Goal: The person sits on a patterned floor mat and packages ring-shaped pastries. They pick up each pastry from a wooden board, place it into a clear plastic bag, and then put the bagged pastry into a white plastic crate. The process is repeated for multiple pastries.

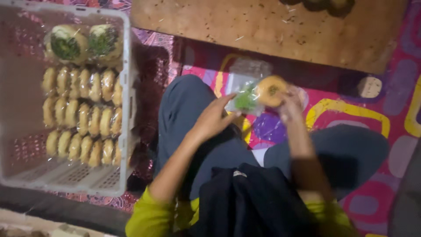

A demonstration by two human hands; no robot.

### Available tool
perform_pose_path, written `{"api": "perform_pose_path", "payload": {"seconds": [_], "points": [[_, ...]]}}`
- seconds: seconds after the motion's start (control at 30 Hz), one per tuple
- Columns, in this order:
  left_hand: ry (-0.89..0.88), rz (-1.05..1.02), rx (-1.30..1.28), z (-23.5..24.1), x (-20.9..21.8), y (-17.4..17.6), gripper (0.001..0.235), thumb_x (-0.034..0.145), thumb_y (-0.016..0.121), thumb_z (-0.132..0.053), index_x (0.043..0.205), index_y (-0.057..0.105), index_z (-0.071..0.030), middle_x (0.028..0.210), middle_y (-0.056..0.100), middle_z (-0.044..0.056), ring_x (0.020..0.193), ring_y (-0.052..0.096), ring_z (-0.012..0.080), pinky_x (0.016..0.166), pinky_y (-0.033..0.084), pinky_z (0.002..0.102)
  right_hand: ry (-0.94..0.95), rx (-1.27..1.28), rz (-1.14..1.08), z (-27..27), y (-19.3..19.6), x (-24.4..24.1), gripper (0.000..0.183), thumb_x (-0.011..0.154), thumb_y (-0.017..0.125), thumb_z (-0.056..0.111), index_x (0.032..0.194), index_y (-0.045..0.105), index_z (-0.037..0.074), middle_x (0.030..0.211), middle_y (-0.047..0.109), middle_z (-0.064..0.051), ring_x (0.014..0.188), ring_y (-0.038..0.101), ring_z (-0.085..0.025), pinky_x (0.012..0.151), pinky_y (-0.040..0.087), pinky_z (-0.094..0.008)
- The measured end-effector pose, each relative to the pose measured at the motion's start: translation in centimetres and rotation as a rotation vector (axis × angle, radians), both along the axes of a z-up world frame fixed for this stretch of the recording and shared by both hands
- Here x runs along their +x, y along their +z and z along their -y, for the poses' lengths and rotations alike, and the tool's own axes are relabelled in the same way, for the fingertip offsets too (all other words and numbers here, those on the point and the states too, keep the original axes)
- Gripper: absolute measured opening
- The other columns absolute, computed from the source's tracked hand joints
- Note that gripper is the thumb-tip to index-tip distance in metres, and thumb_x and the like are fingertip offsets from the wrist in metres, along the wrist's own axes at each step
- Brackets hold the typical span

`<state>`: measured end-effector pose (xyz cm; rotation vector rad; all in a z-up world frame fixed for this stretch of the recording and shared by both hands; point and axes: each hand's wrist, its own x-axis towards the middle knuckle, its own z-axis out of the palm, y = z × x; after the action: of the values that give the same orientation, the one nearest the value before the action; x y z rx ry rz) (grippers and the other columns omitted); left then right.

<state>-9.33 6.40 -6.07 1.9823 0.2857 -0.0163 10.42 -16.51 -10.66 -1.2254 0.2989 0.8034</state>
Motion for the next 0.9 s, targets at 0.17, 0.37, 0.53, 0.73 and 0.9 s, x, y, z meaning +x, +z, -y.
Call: {"api": "perform_pose_path", "payload": {"seconds": [0.17,0.37,0.53,0.73,0.9], "points": [[-0.222,-0.470,0.775,1.2,10.6,-9.8,0.079,0.093,0.064,-0.046,0.157,0.025,-0.020,0.163,0.026,0.010,0.153,0.016,0.0360,0.116,0.010,0.073,0.032,-0.462,0.708,0.0,1.7,4.8,0.035,0.089,0.065,0.015,0.120,0.057,0.004,0.115,0.065,-0.020,0.104,0.069,-0.037,0.083,0.058,-0.053],[-0.328,-0.758,0.872,1.2,12.3,-15.8,0.096,0.090,0.068,-0.053,0.163,0.009,-0.035,0.172,0.004,0.002,0.158,-0.005,0.0336,0.108,-0.004,0.088,0.987,-1.008,1.171,-9.2,-4.7,2.3,0.032,0.087,0.068,0.025,0.111,0.071,0.003,0.105,0.072,-0.023,0.099,0.070,-0.042,0.088,0.055,-0.053],[-0.350,-0.821,0.749,0.2,12.5,-14.1,0.113,0.080,0.078,-0.060,0.165,0.011,-0.032,0.174,0.004,0.004,0.159,-0.005,0.0347,0.112,0.002,0.080,1.325,-0.955,0.795,-14.7,-8.8,4.7,0.029,0.089,0.071,0.030,0.094,0.078,0.002,0.091,0.073,-0.023,0.079,0.071,-0.037,0.075,0.055,-0.048],[0.147,-0.319,0.530,-0.1,10.5,-9.4,0.099,0.092,0.070,-0.061,0.164,0.013,-0.023,0.172,0.001,0.011,0.160,-0.005,0.0407,0.121,0.009,0.073,1.244,-0.480,0.999,-10.5,-3.2,4.3,0.025,0.086,0.070,0.021,0.105,0.082,0.011,0.092,0.078,-0.015,0.072,0.074,-0.028,0.069,0.056,-0.041],[0.585,-0.181,-1.293,1.8,7.3,-4.9,0.079,0.089,0.056,-0.054,0.157,0.023,-0.030,0.170,0.018,-0.007,0.158,0.015,0.0220,0.117,0.023,0.048,0.964,-0.521,1.418,-3.9,6.4,-3.4,0.053,0.085,0.063,0.020,0.136,0.065,0.012,0.143,0.062,-0.021,0.120,0.063,-0.036,0.090,0.056,-0.041]]}}
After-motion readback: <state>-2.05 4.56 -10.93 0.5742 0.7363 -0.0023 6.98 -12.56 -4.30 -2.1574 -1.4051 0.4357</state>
